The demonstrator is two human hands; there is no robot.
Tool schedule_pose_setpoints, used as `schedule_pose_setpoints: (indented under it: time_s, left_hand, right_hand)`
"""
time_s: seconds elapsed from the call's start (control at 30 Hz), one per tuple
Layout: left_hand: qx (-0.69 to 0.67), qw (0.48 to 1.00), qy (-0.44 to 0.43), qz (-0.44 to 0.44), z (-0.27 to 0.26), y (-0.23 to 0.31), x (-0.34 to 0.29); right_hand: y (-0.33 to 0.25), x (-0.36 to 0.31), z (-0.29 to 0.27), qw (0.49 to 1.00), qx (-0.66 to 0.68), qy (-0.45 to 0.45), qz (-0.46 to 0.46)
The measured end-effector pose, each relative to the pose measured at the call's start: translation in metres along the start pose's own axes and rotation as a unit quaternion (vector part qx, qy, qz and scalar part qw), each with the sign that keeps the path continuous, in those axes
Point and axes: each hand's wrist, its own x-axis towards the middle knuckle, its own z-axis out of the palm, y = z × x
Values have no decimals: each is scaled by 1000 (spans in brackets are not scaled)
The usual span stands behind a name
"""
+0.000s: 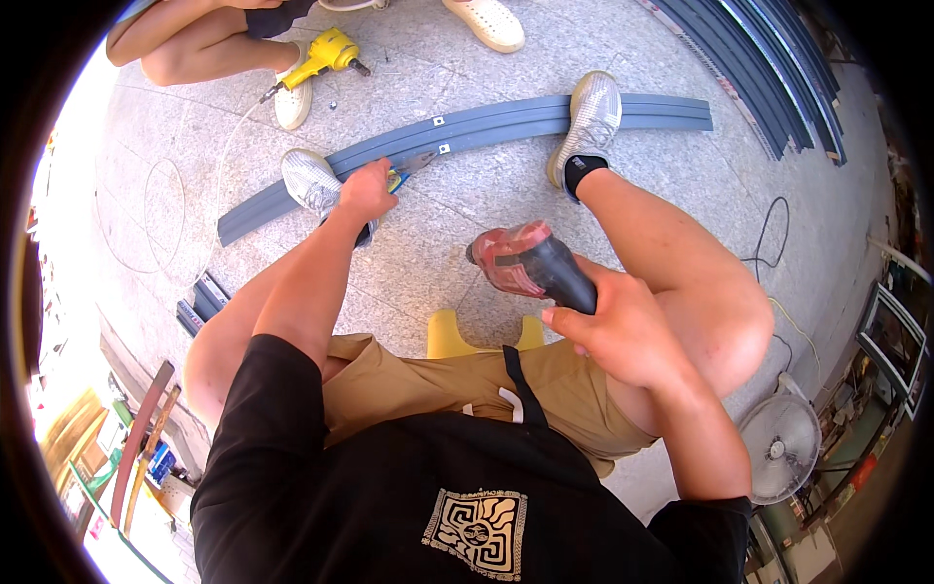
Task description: The person holds a small metal component with pliers and then uses a power drill to secure a long metal strip onto a frame on the ground while another person assists.
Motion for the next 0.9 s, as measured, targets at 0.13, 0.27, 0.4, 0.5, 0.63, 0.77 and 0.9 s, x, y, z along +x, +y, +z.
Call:
schedule_pose_setpoints:
  time_s: [0.13, 0.27, 0.4, 0.5, 0.63, 0.77, 0.9]
  left_hand:
    - [-15, 999, -45, 16, 19, -8, 0]
    - [-4, 993, -111, 48, 39, -8, -2]
    - [-32, 985, -145, 84, 55, -3, -12]
    - [-36, 976, -136, 166, 58, 10, -31]
    - [-63, 987, -97, 111, 29, 8, -30]
    - [-75, 988, -105, 86, -30, 15, -26]
    - [-16, 995, -35, 95, -76, -10, -41]
  right_hand:
    - [-2, 0, -1, 1000, -15, -2, -10]
    - [0, 0, 0, 1000, 4, -10, -22]
    - [0, -4, 1, 1000, -10, -6, -29]
    - [3, -10, 0, 998, 14, 13, -56]
    - [-4, -32, -11, 998, 31, 48, -8]
    - [13, -76, -31, 985, 134, 111, -18]
    - [45, -140, -55, 926, 213, 228, -213]
